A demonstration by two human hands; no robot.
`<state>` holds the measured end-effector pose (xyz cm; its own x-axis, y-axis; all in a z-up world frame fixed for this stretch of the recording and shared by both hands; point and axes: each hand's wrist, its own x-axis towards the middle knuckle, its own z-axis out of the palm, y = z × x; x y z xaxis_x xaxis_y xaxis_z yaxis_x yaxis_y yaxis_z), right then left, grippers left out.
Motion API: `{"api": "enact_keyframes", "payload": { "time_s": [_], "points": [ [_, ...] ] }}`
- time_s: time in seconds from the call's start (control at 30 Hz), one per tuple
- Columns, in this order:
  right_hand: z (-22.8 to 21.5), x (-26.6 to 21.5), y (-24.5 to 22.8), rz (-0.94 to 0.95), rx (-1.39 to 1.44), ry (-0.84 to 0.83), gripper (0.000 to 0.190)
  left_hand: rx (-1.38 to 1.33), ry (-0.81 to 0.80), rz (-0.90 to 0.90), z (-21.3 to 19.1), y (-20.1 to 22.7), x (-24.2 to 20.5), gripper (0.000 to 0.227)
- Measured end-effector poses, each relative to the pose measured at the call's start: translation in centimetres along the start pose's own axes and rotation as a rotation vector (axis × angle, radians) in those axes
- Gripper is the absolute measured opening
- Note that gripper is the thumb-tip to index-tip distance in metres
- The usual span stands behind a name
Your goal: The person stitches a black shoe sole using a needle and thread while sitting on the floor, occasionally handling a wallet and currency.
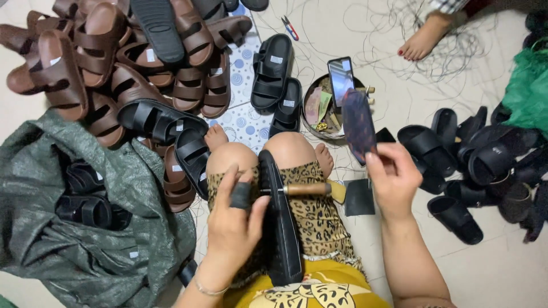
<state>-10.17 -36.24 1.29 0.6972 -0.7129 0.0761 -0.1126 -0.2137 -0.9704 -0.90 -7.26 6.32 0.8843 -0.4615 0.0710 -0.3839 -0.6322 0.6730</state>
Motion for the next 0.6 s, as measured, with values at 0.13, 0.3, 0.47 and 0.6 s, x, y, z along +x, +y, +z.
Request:
{"api": "enact_keyframes", "payload": {
  "time_s": [0.13,0.3,0.47,0.6],
  "points": [
    [-0.3,-5.0,-2.2,-0.623,-0.178,-0.111,0.015,-0.817,-0.119,0.191,-0.5,4.9,0.6,0.076],
    [0.7,-8.8,-8.3,-0.644,-0.136,-0.549,0.017,-1.030,-0.182,-0.263,2.2,3.6,-1.1,0.028],
    [-1.1,-8.9,-10.1,-0.502,-0.141,-0.347,0.009,-0.611,-0.449,-0.312,2.1,4.5,-2.9,0.053],
    [1.1,-9.5,-9.4,-0.563,-0.259,-0.478,0.039,-0.298,-0.358,0.022,4.8,3.7,-5.1,0.053]
  ]
}}
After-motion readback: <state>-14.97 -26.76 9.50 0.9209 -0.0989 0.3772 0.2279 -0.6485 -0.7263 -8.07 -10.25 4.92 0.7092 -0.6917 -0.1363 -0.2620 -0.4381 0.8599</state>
